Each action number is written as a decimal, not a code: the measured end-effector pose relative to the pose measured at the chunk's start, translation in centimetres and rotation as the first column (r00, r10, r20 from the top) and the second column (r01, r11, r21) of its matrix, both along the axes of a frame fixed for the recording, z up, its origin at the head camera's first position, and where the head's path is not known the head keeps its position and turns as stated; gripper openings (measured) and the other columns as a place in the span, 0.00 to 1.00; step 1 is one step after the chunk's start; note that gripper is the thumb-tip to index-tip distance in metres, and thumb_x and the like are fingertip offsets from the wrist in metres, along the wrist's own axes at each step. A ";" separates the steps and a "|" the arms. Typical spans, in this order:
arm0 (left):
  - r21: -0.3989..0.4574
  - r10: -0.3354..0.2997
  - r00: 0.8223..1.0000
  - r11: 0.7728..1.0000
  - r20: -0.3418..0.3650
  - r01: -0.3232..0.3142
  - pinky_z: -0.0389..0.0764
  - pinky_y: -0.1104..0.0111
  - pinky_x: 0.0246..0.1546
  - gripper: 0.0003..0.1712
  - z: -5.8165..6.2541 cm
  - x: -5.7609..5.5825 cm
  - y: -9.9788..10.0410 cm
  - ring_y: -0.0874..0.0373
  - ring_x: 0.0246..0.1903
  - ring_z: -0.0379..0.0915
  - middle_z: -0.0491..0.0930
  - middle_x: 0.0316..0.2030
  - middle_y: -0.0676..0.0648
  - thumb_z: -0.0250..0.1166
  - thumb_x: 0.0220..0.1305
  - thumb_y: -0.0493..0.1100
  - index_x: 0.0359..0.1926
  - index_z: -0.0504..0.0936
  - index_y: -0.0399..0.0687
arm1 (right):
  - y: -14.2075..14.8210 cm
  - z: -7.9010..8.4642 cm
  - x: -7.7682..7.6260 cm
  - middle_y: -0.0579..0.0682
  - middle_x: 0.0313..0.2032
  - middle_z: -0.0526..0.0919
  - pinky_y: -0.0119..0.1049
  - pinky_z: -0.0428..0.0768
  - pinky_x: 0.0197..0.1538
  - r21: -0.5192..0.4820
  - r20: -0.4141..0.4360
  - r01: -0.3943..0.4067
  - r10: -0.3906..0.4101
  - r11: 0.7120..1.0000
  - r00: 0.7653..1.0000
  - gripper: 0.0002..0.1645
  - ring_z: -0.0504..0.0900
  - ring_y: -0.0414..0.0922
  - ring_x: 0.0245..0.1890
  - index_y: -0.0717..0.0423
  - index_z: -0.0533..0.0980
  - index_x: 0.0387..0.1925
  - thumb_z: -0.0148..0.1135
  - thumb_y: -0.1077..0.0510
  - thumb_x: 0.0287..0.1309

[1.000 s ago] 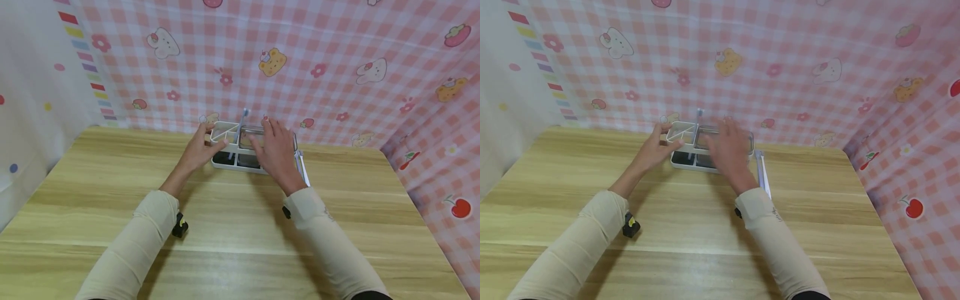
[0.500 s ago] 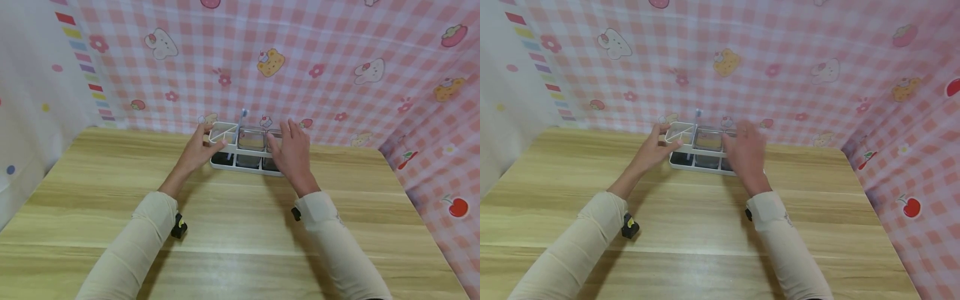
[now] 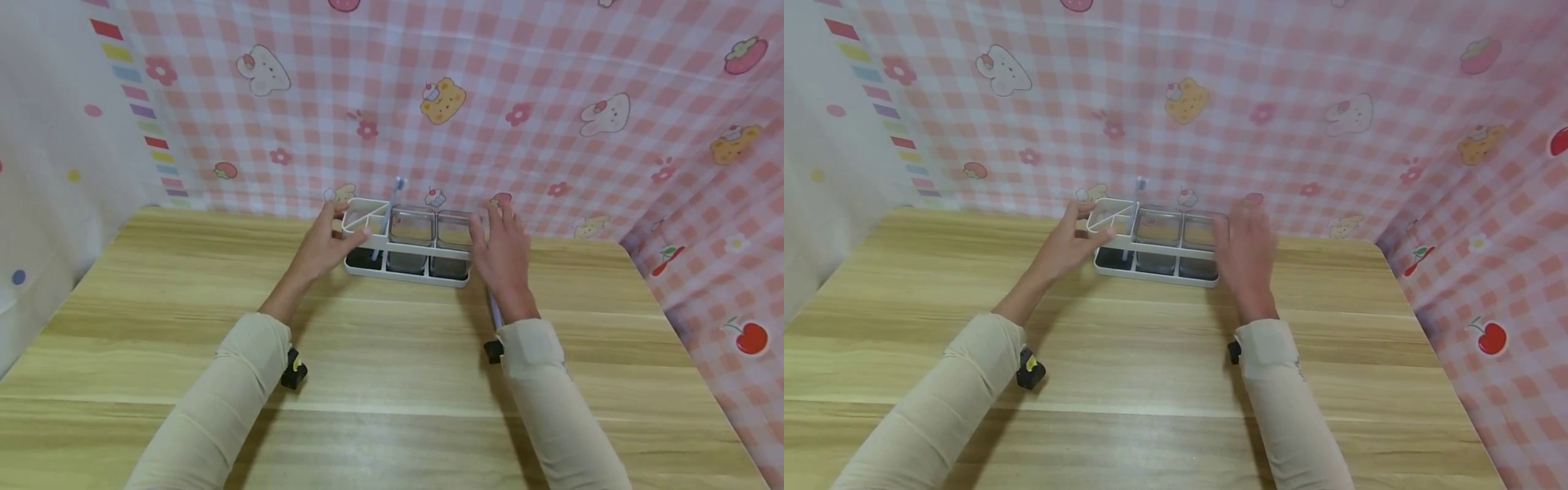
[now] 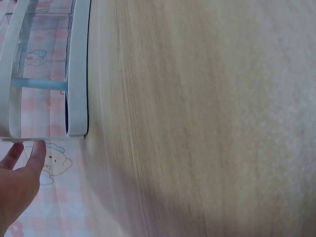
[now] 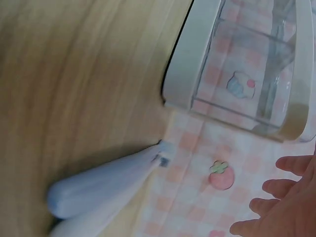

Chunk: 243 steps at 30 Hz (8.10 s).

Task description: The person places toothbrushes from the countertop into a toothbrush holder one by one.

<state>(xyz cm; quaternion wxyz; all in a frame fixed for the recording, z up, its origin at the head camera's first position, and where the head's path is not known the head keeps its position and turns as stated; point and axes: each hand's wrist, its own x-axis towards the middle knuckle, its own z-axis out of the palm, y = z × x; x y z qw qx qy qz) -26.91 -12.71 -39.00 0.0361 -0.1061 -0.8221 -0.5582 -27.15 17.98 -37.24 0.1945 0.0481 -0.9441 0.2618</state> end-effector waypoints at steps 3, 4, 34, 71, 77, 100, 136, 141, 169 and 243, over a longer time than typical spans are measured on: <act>0.000 -0.003 1.000 1.000 0.003 0.003 0.81 0.55 0.46 0.41 0.0 0.1 0.1 0.42 0.48 0.76 0.68 0.63 0.35 0.68 0.68 0.53 0.73 0.61 0.41 | 0.8 -0.2 0.1 0.67 0.71 0.62 0.66 0.56 0.69 -0.033 0.022 0.006 -0.005 0.999 1.000 0.34 0.58 0.66 0.72 0.64 0.63 0.72 0.40 0.44 0.80; -0.004 -0.002 1.000 1.000 0.005 0.003 0.81 0.55 0.46 0.41 0.1 0.1 0.1 0.42 0.48 0.76 0.68 0.64 0.35 0.68 0.68 0.53 0.73 0.60 0.42 | 1.2 -0.3 0.2 0.69 0.71 0.62 0.65 0.55 0.70 -0.052 0.036 0.002 0.000 0.999 0.999 0.35 0.57 0.66 0.72 0.67 0.62 0.72 0.39 0.45 0.80; -0.022 0.013 1.000 1.000 -0.008 -0.013 0.80 0.55 0.48 0.41 0.1 -0.1 0.0 0.43 0.49 0.76 0.68 0.65 0.36 0.68 0.67 0.54 0.72 0.61 0.42 | 5.4 -3.5 -0.5 0.71 0.63 0.73 0.58 0.70 0.64 -0.092 0.421 0.036 0.006 0.995 0.907 0.33 0.72 0.65 0.61 0.66 0.64 0.72 0.52 0.50 0.75; -0.017 -0.005 1.000 1.000 0.022 0.005 0.80 0.54 0.49 0.41 0.0 0.1 0.0 0.42 0.51 0.75 0.66 0.67 0.37 0.67 0.68 0.56 0.73 0.60 0.44 | 5.8 -2.9 0.2 0.60 0.40 0.85 0.38 0.74 0.34 -0.155 0.384 0.216 -0.143 0.964 0.912 0.17 0.78 0.52 0.35 0.64 0.84 0.43 0.58 0.54 0.67; -0.013 0.003 1.000 1.000 0.022 -0.002 0.80 0.54 0.48 0.41 0.0 0.1 -0.1 0.43 0.51 0.75 0.67 0.66 0.37 0.67 0.67 0.56 0.72 0.61 0.44 | 6.2 -2.4 0.1 0.62 0.42 0.85 0.35 0.76 0.34 -0.186 0.385 0.230 -0.144 0.955 0.911 0.19 0.80 0.50 0.35 0.65 0.84 0.46 0.60 0.53 0.65; -0.018 0.006 1.000 1.000 0.013 -0.006 0.80 0.54 0.50 0.41 0.0 -0.2 -0.1 0.41 0.52 0.75 0.67 0.67 0.35 0.67 0.68 0.54 0.72 0.61 0.43 | 6.2 -0.4 -0.3 0.43 0.25 0.77 0.32 0.85 0.29 -0.612 0.352 0.269 -0.048 0.744 0.935 0.09 0.77 0.33 0.23 0.67 0.79 0.41 0.58 0.65 0.61; 0.025 -0.011 1.000 1.000 0.010 0.011 0.79 0.53 0.50 0.39 -0.1 -0.2 -0.1 0.40 0.51 0.76 0.66 0.67 0.34 0.68 0.68 0.50 0.71 0.61 0.40 | 3.6 5.4 0.5 0.52 0.33 0.80 0.30 0.83 0.26 -0.834 0.185 0.191 -0.064 0.517 0.981 0.03 0.83 0.39 0.27 0.61 0.77 0.37 0.58 0.66 0.62; 0.011 -0.006 1.000 1.000 0.009 0.006 0.80 0.54 0.49 0.39 -0.1 -0.2 -0.2 0.41 0.51 0.76 0.66 0.67 0.34 0.68 0.68 0.51 0.71 0.61 0.42 | 3.0 5.6 0.3 0.52 0.33 0.80 0.31 0.84 0.28 -0.871 0.147 0.159 -0.060 0.464 0.987 0.04 0.84 0.40 0.29 0.62 0.77 0.38 0.58 0.68 0.62; 0.002 -0.007 1.000 1.000 0.004 0.007 0.80 0.55 0.49 0.40 -0.2 -0.3 -0.2 0.42 0.51 0.76 0.67 0.67 0.36 0.67 0.68 0.52 0.72 0.61 0.42 | -0.4 7.6 -0.2 0.55 0.31 0.75 0.34 0.84 0.25 -0.940 -0.097 -0.063 -0.086 0.335 0.992 0.04 0.81 0.43 0.20 0.62 0.76 0.38 0.59 0.71 0.64; 0.004 -0.001 1.000 1.000 0.025 0.001 0.79 0.55 0.48 0.40 -0.5 -0.1 -0.1 0.42 0.51 0.75 0.67 0.66 0.36 0.68 0.67 0.55 0.72 0.62 0.44 | -9.4 7.2 -0.9 0.50 0.40 0.73 0.39 0.86 0.41 -0.792 -0.270 -0.283 0.106 0.541 0.957 0.07 0.78 0.42 0.38 0.61 0.69 0.47 0.55 0.67 0.70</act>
